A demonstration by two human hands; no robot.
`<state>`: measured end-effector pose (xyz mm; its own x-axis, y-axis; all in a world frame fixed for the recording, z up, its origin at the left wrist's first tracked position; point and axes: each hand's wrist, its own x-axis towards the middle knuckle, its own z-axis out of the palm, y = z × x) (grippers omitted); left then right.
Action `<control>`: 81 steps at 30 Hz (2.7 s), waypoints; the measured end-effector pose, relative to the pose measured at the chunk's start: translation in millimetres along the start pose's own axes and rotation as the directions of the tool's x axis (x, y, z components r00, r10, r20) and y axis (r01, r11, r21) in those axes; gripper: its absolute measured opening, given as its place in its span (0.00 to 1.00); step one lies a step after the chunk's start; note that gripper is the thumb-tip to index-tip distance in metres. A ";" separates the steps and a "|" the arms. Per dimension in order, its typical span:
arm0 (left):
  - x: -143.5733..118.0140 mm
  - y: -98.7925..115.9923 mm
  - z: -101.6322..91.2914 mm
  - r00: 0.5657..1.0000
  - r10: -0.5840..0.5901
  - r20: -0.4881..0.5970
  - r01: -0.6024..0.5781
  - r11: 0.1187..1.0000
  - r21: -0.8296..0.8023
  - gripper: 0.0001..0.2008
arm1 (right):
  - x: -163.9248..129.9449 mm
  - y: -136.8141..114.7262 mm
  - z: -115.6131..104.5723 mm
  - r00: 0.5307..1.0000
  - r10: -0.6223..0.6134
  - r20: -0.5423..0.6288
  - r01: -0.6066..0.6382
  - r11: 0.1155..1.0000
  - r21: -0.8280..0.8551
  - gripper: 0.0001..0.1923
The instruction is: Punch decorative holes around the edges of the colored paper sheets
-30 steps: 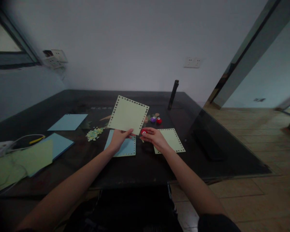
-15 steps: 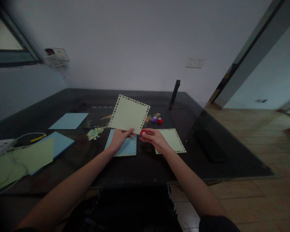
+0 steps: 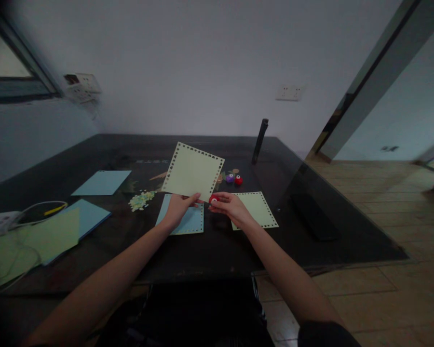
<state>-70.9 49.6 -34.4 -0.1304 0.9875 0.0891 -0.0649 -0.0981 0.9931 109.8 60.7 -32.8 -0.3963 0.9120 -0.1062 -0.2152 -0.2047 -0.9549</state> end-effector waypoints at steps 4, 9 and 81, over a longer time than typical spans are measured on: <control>0.1 -1.5 0.5 1.000 -0.007 0.022 0.007 1.000 -0.013 0.21 | 1.1 2.2 -1.3 1.000 -0.003 -0.002 0.003 1.000 -0.016 0.19; -1.0 -3.4 2.2 0.998 -0.004 0.063 0.006 1.000 -0.019 0.19 | 1.4 3.3 -0.1 0.999 0.012 -0.036 -0.015 0.996 -0.089 0.19; -2.3 -4.7 4.1 0.997 0.019 0.070 -0.029 0.988 0.149 0.05 | 5.5 13.7 6.1 0.995 -0.090 -0.041 0.087 0.994 -0.061 0.13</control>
<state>-66.2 48.4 -39.0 -0.0617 0.9917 0.1131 0.0874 -0.1076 0.9904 99.3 60.7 -44.7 -0.3388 0.9403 -0.0312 -0.1941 -0.1023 -0.9756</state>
